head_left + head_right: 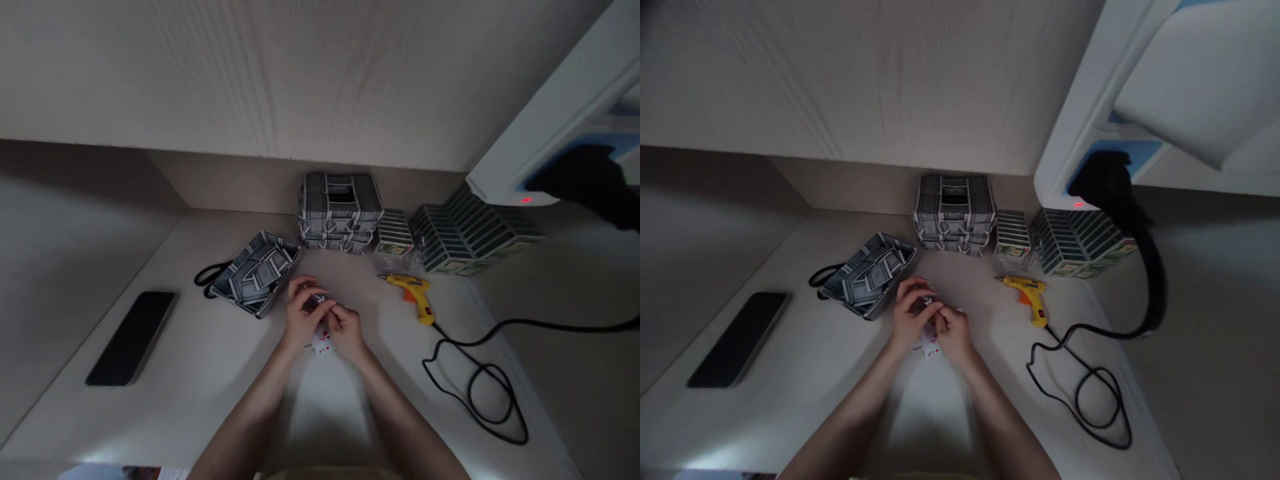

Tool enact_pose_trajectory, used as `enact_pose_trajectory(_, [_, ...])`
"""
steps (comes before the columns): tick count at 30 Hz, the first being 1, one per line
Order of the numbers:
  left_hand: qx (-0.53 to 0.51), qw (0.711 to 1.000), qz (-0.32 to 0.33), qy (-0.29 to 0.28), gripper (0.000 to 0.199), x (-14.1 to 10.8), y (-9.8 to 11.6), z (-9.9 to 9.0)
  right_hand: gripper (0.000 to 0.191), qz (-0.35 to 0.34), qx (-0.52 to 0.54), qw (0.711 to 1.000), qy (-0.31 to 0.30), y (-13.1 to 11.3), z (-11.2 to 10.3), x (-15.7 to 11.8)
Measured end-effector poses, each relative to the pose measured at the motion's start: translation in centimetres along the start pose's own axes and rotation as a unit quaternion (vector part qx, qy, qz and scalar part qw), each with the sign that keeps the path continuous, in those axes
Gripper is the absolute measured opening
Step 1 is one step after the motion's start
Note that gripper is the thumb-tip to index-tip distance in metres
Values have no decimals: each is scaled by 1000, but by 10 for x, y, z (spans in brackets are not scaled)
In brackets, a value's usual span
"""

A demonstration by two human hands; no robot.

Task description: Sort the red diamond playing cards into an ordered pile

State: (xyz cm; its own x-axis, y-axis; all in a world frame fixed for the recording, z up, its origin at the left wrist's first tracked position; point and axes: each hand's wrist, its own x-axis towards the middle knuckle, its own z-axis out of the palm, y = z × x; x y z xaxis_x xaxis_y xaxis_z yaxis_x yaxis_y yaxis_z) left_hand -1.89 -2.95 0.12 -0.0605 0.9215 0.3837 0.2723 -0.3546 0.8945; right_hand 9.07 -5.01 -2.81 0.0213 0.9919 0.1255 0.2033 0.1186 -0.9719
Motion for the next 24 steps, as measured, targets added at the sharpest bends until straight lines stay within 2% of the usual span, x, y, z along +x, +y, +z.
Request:
enact_pose_trajectory(5, [-40,999,-21,-8,6,1,-3,4,26,-15,-32,999,-16,-4,-1,0])
enact_pose_trajectory(19, [-82,994,-72,-1,7,1,-5,6,28,-28,-46,999,-2,1,-1,-2])
enact_pose_trajectory(24, [-87,991,-103,10,9,0,-7,9,25,-6,0,1000,4,-3,-1,-2])
